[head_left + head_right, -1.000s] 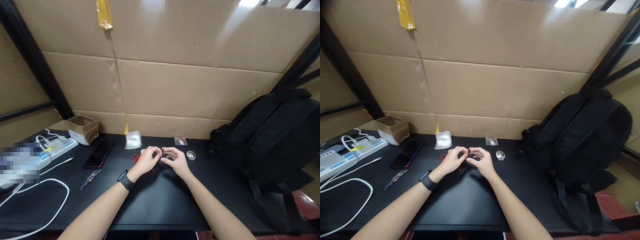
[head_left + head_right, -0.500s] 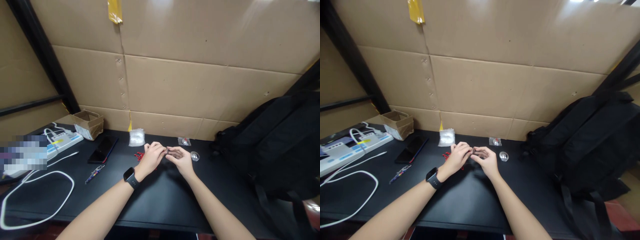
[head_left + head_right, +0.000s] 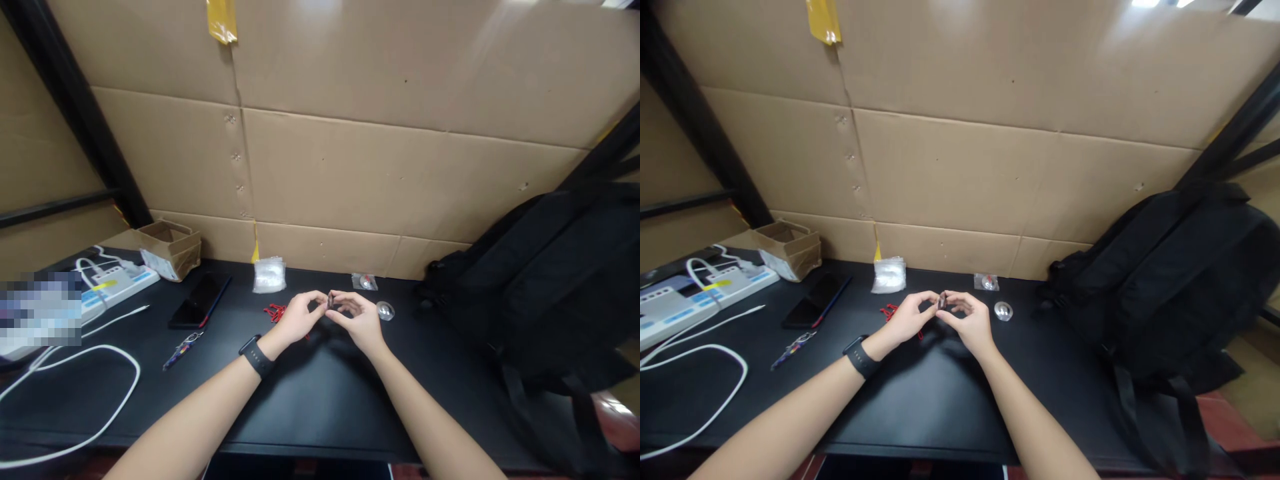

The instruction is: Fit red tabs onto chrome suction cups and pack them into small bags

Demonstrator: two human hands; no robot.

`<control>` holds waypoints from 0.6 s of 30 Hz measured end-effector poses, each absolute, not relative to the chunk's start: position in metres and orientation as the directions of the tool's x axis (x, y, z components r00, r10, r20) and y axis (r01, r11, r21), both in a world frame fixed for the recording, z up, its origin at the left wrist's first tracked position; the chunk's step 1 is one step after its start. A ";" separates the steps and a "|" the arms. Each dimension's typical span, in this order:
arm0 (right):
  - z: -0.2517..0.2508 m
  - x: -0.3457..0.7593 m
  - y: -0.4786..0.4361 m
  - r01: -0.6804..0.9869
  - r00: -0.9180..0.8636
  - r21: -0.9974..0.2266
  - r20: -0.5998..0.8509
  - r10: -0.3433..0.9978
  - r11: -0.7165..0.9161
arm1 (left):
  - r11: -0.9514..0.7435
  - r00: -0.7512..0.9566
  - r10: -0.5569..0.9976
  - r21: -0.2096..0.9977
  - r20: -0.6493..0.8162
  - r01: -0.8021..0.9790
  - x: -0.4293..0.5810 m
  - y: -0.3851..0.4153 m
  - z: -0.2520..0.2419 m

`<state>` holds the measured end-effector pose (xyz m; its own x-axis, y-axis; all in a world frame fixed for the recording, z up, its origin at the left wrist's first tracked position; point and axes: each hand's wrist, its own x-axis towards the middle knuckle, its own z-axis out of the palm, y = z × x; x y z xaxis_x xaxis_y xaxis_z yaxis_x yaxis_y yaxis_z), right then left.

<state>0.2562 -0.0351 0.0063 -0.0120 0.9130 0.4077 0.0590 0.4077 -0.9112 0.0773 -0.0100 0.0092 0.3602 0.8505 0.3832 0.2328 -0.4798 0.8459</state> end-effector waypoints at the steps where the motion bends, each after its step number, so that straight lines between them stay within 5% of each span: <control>1: 0.007 0.256 -0.036 0.062 -0.012 -0.909 0.411 0.911 0.411 | -0.478 0.361 0.848 0.854 0.388 0.205 0.077 -0.009 0.008; 18: 0.007 0.255 -0.036 0.065 -0.039 -0.905 0.420 0.907 0.421 | -0.228 0.343 0.910 0.972 0.232 -0.053 0.079 -0.011 0.007</control>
<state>0.2553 -0.0365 0.0067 -0.0389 0.9069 0.4196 0.0652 0.4213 -0.9046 0.0792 -0.0109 0.0072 0.3429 0.9101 0.2325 -0.0527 -0.2285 0.9721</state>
